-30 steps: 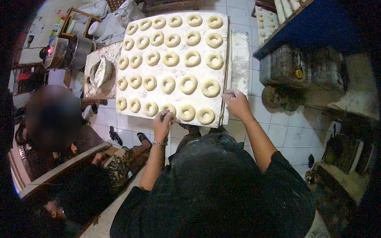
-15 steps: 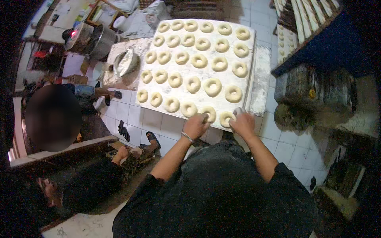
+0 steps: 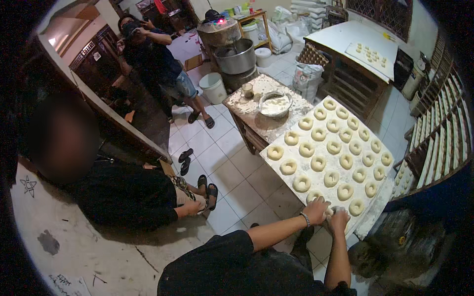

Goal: The person shapes pieces of dough into rings by hand and places them onto a tray, then lifts the loaded tray and slides it into a tall rack.

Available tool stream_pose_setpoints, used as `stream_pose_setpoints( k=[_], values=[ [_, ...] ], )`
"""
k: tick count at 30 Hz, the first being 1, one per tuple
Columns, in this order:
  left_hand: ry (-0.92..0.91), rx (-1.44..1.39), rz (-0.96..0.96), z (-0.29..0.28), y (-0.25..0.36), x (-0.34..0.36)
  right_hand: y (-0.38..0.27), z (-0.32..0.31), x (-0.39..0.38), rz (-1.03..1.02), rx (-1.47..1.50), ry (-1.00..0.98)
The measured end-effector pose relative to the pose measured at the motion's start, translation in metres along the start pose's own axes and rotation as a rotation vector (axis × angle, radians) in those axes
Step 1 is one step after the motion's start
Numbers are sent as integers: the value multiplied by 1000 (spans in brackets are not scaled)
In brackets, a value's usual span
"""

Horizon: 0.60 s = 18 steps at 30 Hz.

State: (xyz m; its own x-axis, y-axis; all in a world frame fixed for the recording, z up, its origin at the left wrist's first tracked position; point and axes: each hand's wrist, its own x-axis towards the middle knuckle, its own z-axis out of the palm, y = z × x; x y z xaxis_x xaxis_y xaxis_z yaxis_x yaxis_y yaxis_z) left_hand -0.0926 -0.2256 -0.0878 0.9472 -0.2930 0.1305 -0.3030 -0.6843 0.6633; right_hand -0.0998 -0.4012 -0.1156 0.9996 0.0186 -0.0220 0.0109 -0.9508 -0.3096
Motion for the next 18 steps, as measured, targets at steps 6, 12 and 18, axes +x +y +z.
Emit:
stream_pose_setpoints(
  k=[6,12,18],
  values=[
    [-100,-335,63,16,-4,10,-31,-73,-24,122,1112,9],
    [-130,-829,-368,10,54,-5,17,-89,-20,146,1278,-403],
    [-81,-1391,-535,27,74,-5,42,-93,-31,226,1711,-469]
  ],
)
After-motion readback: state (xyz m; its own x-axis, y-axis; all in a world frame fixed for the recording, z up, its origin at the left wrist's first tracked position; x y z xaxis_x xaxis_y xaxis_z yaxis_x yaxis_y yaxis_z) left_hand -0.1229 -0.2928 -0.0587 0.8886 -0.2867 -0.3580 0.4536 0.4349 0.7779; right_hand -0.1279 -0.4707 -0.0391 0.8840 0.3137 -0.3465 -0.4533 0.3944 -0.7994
